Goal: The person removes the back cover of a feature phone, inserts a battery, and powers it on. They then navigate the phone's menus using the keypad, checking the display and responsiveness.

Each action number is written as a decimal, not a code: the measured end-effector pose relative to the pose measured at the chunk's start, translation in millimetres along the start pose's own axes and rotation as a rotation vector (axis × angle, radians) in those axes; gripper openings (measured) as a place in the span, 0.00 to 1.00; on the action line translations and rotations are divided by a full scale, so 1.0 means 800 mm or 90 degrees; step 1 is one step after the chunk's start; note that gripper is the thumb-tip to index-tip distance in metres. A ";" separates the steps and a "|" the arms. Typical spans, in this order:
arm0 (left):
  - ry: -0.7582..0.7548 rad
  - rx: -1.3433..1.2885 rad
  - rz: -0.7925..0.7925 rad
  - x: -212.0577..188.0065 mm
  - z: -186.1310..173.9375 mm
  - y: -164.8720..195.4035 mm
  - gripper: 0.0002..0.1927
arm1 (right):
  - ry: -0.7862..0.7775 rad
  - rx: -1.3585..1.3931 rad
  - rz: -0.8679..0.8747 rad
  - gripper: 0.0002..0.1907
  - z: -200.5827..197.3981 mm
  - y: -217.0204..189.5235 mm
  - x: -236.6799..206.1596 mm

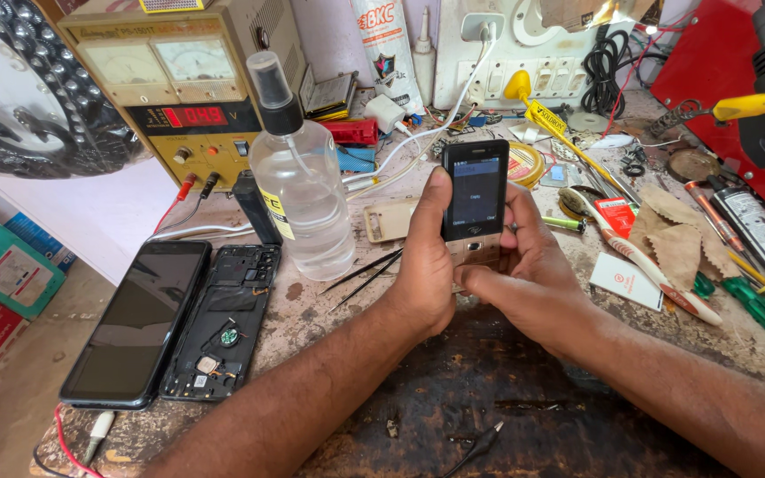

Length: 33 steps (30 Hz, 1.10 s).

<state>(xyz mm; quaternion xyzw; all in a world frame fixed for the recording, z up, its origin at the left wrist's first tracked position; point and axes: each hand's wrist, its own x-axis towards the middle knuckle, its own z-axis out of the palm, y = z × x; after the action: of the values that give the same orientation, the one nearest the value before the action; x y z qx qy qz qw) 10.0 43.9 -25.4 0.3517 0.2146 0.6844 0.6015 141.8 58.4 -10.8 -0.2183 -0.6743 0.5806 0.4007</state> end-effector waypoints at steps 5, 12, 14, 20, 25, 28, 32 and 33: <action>-0.006 0.001 -0.014 0.000 -0.001 0.002 0.35 | -0.003 -0.022 -0.002 0.39 -0.003 -0.001 0.000; -0.034 0.037 -0.048 -0.005 -0.003 0.016 0.38 | -0.067 -0.012 0.005 0.45 -0.014 -0.002 0.003; -0.061 0.019 -0.084 -0.007 -0.009 0.026 0.39 | -0.120 0.000 0.011 0.46 -0.024 -0.004 0.005; -0.071 0.006 -0.099 -0.009 -0.010 0.037 0.40 | -0.183 0.099 0.039 0.44 -0.041 -0.006 0.013; -0.066 0.008 -0.088 -0.007 -0.008 0.037 0.40 | -0.176 0.063 0.032 0.43 -0.041 -0.005 0.013; -0.068 0.007 -0.088 -0.008 -0.009 0.035 0.40 | -0.168 0.032 0.011 0.43 -0.038 -0.003 0.013; -0.063 0.009 -0.085 -0.006 -0.010 0.032 0.40 | -0.154 -0.002 0.004 0.43 -0.035 -0.003 0.011; -0.061 0.008 -0.087 -0.006 -0.010 0.032 0.40 | -0.153 0.011 0.003 0.44 -0.034 -0.004 0.011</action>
<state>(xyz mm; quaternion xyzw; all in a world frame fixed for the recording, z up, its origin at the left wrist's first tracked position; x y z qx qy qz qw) -13.0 35.9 -13.3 0.3719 0.2134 0.6229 0.6543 158.9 81.1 -5.0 -0.1452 -0.7117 0.6095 0.3177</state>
